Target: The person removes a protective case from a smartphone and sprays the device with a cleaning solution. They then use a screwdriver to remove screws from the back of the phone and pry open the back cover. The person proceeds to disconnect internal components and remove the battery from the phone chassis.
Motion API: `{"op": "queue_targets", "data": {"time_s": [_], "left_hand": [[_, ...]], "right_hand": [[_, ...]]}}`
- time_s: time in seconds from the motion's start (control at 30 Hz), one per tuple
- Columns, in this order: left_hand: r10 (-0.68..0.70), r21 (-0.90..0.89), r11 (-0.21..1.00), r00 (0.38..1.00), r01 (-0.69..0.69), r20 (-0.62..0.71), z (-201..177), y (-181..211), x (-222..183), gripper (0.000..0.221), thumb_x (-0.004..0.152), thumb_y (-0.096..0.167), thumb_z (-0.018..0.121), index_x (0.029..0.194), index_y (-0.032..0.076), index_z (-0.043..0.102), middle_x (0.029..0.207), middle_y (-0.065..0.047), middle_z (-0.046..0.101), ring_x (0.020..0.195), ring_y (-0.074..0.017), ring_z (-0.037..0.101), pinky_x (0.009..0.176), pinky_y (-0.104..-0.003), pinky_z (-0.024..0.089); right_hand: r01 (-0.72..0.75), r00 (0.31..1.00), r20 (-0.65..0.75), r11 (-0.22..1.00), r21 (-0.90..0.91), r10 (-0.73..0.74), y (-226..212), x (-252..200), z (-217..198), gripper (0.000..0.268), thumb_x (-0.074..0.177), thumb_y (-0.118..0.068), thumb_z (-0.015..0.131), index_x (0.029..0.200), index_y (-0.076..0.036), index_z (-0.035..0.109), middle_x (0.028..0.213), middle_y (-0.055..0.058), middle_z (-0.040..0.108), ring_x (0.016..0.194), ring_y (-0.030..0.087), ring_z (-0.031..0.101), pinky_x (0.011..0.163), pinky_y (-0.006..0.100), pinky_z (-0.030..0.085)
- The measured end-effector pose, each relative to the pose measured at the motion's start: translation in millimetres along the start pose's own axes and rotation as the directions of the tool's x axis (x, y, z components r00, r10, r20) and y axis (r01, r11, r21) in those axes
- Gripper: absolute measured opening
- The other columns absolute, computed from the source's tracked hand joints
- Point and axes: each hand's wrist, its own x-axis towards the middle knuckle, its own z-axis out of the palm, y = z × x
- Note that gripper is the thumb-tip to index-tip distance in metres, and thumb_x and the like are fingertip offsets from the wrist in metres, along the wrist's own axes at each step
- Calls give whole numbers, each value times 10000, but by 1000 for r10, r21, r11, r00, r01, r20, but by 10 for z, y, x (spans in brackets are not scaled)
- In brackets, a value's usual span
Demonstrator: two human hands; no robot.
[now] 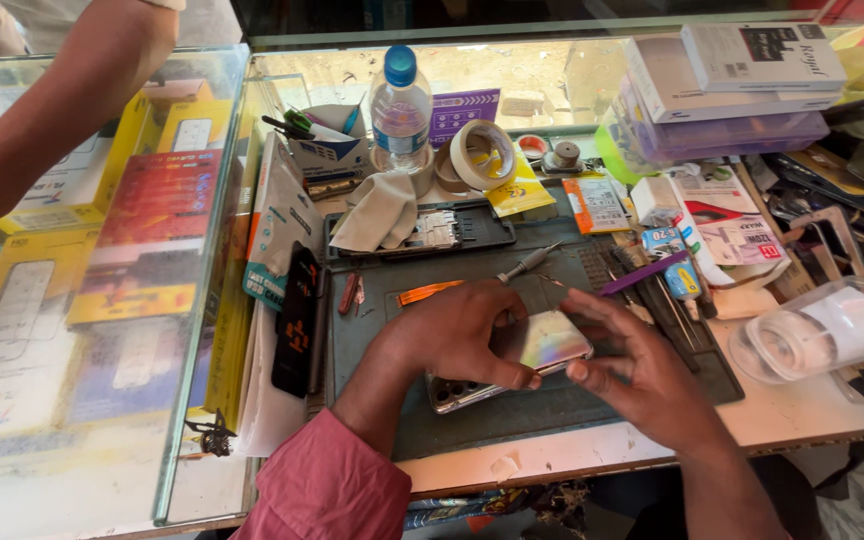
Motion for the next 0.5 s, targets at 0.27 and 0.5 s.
{"op": "queue_targets", "data": {"time_s": [0.27,0.5], "left_hand": [[125,-76,988,981,-138,-151,61,87,37,711,642,517,832,1118,6,698,980,-157,713,843,-289,722,727,-390,568],[175,-17,984,980,-178,-95,63,180,76,550,744,427,760,1089,0,726,850,-162,722,738,-326,696,662,-437,526]], "right_hand": [[95,985,-170,940,327,-40,270,-113,180,689,934,-218,729,1548,-14,491,1254,105,631,1115,149,602,972,318,491],[170,969,-225,938,303,-103,413,-111,173,684,935,-216,735,1542,-15,494,1302,88,652,1180,131,591,1031,301,457]]}}
